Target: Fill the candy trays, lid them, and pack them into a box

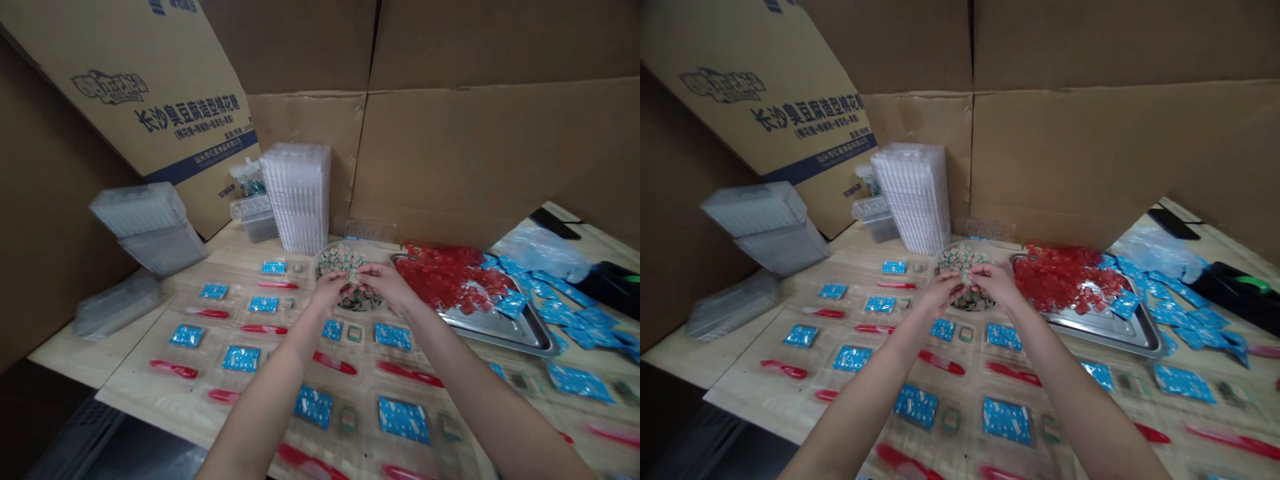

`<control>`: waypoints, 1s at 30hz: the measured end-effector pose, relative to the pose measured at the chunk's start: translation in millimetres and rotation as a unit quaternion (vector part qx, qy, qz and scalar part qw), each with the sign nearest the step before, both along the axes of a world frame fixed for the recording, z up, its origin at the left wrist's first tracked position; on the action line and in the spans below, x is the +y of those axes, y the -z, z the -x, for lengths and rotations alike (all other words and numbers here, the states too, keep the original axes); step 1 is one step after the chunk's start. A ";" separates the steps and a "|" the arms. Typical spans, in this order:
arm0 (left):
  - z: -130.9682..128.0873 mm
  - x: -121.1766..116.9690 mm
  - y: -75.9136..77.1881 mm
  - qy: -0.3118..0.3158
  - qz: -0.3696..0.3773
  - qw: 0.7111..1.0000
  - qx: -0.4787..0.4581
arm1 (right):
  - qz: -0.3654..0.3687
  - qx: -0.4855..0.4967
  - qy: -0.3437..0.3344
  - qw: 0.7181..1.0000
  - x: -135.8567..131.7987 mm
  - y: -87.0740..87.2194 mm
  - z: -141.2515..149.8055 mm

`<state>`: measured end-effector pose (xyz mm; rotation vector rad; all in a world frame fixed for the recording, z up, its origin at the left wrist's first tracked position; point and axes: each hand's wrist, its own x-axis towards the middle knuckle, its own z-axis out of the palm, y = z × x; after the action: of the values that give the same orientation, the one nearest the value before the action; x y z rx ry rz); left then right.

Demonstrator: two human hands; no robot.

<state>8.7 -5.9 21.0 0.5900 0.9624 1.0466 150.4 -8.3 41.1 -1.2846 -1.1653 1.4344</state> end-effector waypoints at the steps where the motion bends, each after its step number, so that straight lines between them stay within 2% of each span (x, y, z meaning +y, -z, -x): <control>1: 2.4 -1.4 -0.7 0.009 0.004 1.000 -0.008 | -0.001 -0.004 0.001 1.000 -0.7 -1.3 1.7; 5: 13.7 -8.0 -4.8 0.051 0.013 0.998 -0.031 | 0.005 -0.011 0.003 1.000 -4.7 -4.6 6.6; 8: 18.5 -12.4 -6.3 0.056 0.014 0.998 -0.039 | 0.017 -0.006 0.000 1.000 -5.5 -5.4 7.6; 13: 17.4 -14.5 -3.6 0.015 0.014 0.999 -0.044 | -0.007 0.002 0.063 0.998 -2.7 -7.0 3.7; 20: 12.1 -14.0 -8.2 -0.026 0.027 0.997 -0.074 | 0.001 -0.027 0.013 1.000 -10.8 -9.4 8.3; 25: 11.7 -15.9 -11.6 -0.036 0.041 0.995 -0.087 | -0.023 -0.049 0.049 0.997 -12.1 -4.3 12.6; 30: 4.9 -15.9 -9.5 -0.082 0.037 0.993 -0.081 | -0.038 -0.062 0.075 0.994 -13.7 0.4 14.2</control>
<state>3.8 -21.9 30.5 0.3627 0.9128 1.1820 136.1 -22.0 40.7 -1.3946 -1.1667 1.2040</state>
